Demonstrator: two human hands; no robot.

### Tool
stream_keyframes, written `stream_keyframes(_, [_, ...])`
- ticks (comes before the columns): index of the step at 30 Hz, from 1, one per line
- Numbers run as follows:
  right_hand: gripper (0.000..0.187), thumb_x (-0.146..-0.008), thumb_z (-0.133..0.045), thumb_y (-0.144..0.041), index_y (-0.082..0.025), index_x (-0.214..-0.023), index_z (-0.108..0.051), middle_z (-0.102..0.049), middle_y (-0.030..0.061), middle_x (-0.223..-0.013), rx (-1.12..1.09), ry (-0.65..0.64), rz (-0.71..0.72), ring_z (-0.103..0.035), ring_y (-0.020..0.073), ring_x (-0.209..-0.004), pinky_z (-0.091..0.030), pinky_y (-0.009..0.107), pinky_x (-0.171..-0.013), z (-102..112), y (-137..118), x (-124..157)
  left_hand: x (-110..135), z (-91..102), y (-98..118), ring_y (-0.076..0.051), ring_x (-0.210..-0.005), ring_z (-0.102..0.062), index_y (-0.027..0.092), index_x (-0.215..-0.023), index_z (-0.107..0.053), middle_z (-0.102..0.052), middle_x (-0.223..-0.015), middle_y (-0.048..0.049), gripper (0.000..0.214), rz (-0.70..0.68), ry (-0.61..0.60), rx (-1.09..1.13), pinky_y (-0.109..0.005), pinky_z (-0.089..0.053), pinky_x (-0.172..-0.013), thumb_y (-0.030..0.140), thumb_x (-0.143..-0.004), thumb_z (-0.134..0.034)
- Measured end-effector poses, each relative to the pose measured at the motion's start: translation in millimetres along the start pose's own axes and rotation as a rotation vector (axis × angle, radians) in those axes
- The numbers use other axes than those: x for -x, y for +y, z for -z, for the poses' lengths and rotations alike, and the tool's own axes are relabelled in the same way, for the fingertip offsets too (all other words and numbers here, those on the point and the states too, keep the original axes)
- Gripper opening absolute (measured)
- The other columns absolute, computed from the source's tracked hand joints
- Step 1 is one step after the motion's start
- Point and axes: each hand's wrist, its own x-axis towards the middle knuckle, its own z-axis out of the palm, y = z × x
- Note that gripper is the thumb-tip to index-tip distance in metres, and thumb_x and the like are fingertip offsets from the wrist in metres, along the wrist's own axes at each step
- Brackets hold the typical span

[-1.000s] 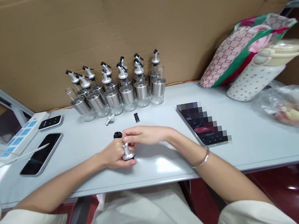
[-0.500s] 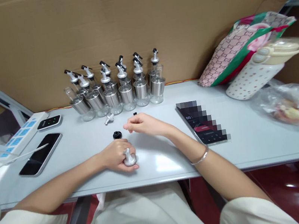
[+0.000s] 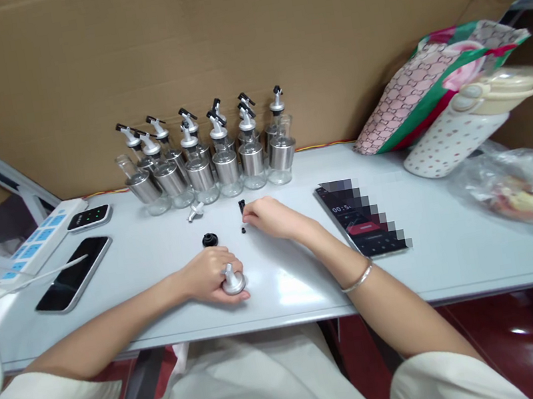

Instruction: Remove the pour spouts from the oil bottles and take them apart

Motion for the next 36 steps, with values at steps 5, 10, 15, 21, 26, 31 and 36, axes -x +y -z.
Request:
stream_keyframes(5, [0.021, -0.086, -0.051, -0.020, -0.012, -0.084, -0.071, -0.067, 0.0087, -0.082, 0.093, 0.064, 0.047, -0.056, 0.0154, -0.071, -0.039, 0.024, -0.071, -1.3, 6.4, -2.1, 0.4, -1.1, -0.9, -0.011, -0.047, -0.047, 0.020, -0.058, -0.043, -0.053, -0.050, 0.0008, 0.047, -0.010, 0.036, 0.006, -0.026, -0.037, -0.054, 0.058, -0.085, -0.039])
stream_keyframes(10, [0.021, -0.085, -0.051, -0.016, -0.013, -0.082, -0.071, -0.069, 0.0076, -0.082, 0.072, 0.024, 0.016, -0.057, 0.0148, -0.071, -0.039, 0.023, -0.069, -2.5, 4.2, -2.8, -0.1, -0.4, -0.3, -0.012, -0.047, -0.047, 0.020, -0.058, -0.043, -0.054, -0.050, 0.0004, 0.047, -0.010, 0.041, 0.009, -0.026, -0.037, -0.053, 0.058, -0.085, -0.039])
stream_keyframes(15, [0.020, -0.084, -0.051, -0.018, -0.013, -0.083, -0.071, -0.069, 0.0051, -0.076, 0.063, -0.013, -0.022, -0.054, 0.0128, -0.066, -0.037, 0.022, -0.066, -6.7, 4.2, -3.0, -0.5, 0.5, 0.4, -0.012, -0.048, -0.048, 0.020, -0.057, -0.043, -0.054, -0.050, 0.0002, 0.047, 0.003, 0.021, 0.019, -0.026, -0.037, -0.054, 0.058, -0.085, -0.039])
stream_keyframes(21, [0.026, -0.084, -0.054, -0.028, -0.011, -0.073, -0.071, -0.065, 0.0039, -0.064, 0.062, 0.006, -0.033, -0.047, 0.0112, -0.058, -0.033, 0.024, -0.060, -8.1, 2.8, -4.1, -0.5, -0.4, 0.4, -0.011, -0.047, -0.047, 0.020, -0.057, -0.041, -0.053, -0.050, 0.0006, 0.047, 0.008, 0.024, 0.026, -0.025, -0.036, -0.054, 0.058, -0.084, -0.040])
stream_keyframes(26, [0.028, -0.082, -0.058, -0.032, -0.011, -0.069, -0.070, -0.066, 0.0037, -0.062, 0.015, 0.033, -0.071, -0.047, 0.0110, -0.057, -0.033, 0.024, -0.059, -10.5, -0.2, -5.2, -0.8, 1.3, 0.9, -0.011, -0.047, -0.046, 0.020, -0.057, -0.040, -0.053, -0.050, 0.0009, 0.047, 0.002, 0.025, 0.022, -0.025, -0.035, -0.053, 0.058, -0.084, -0.040])
stream_keyframes(31, [0.018, -0.080, -0.061, -0.025, -0.013, -0.074, -0.072, -0.069, 0.0045, -0.069, -0.021, 0.034, -0.066, -0.053, 0.0117, -0.060, -0.036, 0.023, -0.060, -12.9, 0.0, -7.0, -0.9, 1.0, 0.5, -0.011, -0.047, -0.047, 0.020, -0.057, -0.041, -0.054, -0.051, 0.0006, 0.046, -0.003, 0.015, 0.020, -0.026, -0.036, -0.054, 0.058, -0.084, -0.041])
stream_keyframes(36, [0.017, -0.081, -0.061, -0.024, -0.012, -0.075, -0.072, -0.070, 0.0051, -0.070, 0.010, 0.024, -0.070, -0.055, 0.0120, -0.062, -0.037, 0.022, -0.061, -10.2, -1.2, -6.2, -1.1, 0.1, 0.2, -0.011, -0.048, -0.047, 0.020, -0.057, -0.042, -0.053, -0.051, 0.0009, 0.046, 0.012, 0.001, 0.023, -0.026, -0.036, -0.054, 0.058, -0.083, -0.042])
